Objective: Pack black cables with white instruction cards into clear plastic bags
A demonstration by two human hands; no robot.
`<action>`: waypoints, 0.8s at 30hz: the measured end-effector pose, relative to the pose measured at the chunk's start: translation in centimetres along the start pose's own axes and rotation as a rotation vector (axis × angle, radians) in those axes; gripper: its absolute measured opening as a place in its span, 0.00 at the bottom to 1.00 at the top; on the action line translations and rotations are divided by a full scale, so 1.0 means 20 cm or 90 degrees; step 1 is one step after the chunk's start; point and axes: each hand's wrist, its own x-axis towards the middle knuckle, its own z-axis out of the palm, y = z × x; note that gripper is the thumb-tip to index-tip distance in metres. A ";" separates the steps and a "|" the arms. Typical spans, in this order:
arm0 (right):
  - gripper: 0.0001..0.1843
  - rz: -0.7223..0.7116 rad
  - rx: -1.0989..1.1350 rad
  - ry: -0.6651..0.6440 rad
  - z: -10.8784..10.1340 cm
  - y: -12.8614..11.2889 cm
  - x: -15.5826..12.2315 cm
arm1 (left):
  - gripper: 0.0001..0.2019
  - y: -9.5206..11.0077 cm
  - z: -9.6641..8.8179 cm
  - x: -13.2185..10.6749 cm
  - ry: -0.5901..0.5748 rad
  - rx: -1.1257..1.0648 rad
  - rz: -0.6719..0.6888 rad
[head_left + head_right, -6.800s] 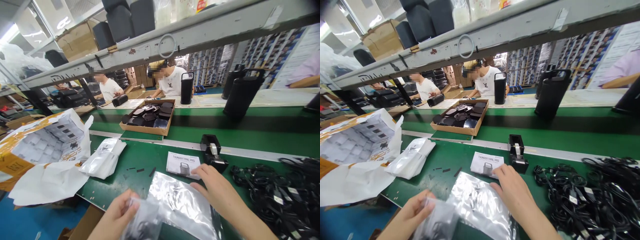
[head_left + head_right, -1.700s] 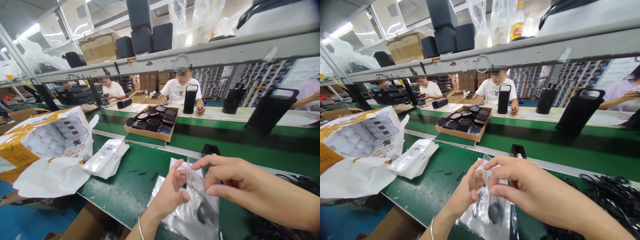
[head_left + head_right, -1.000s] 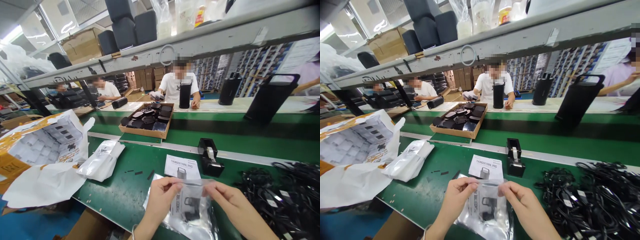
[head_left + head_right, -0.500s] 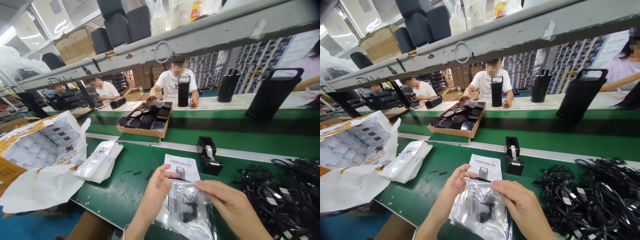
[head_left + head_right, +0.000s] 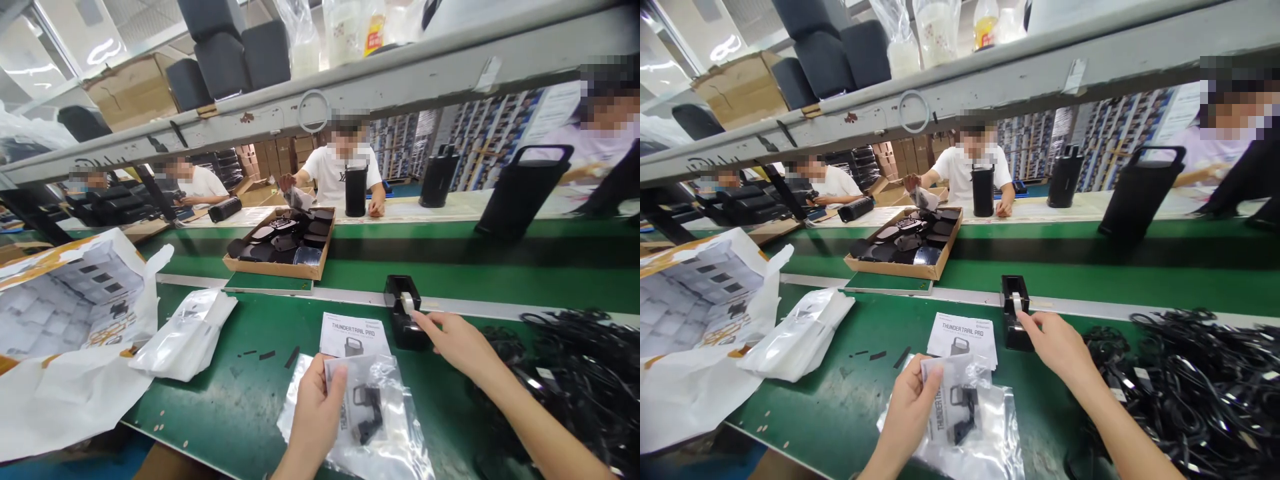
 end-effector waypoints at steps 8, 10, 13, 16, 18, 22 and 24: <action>0.22 0.031 0.253 -0.027 0.09 0.03 -0.11 | 0.15 0.01 0.00 0.00 0.005 0.090 -0.001; 0.22 0.022 0.222 -0.004 0.12 0.05 -0.16 | 0.15 0.00 0.00 0.00 0.007 0.106 0.003; 0.21 0.000 0.111 0.047 0.15 0.08 -0.20 | 0.15 -0.01 0.01 -0.01 0.012 0.118 0.006; 0.18 -0.034 -0.014 0.070 0.15 0.10 -0.19 | 0.15 0.01 0.02 -0.01 0.025 0.127 0.011; 0.15 -0.063 -0.069 0.055 0.14 0.11 -0.18 | 0.15 0.02 0.03 -0.02 0.032 0.126 0.016; 0.15 -0.111 -0.073 -0.030 0.09 0.09 -0.26 | 0.14 0.04 0.04 -0.04 0.041 0.133 0.010; 0.17 -0.115 0.003 -0.108 0.07 0.03 -0.37 | 0.15 0.04 0.04 -0.04 0.046 0.155 0.014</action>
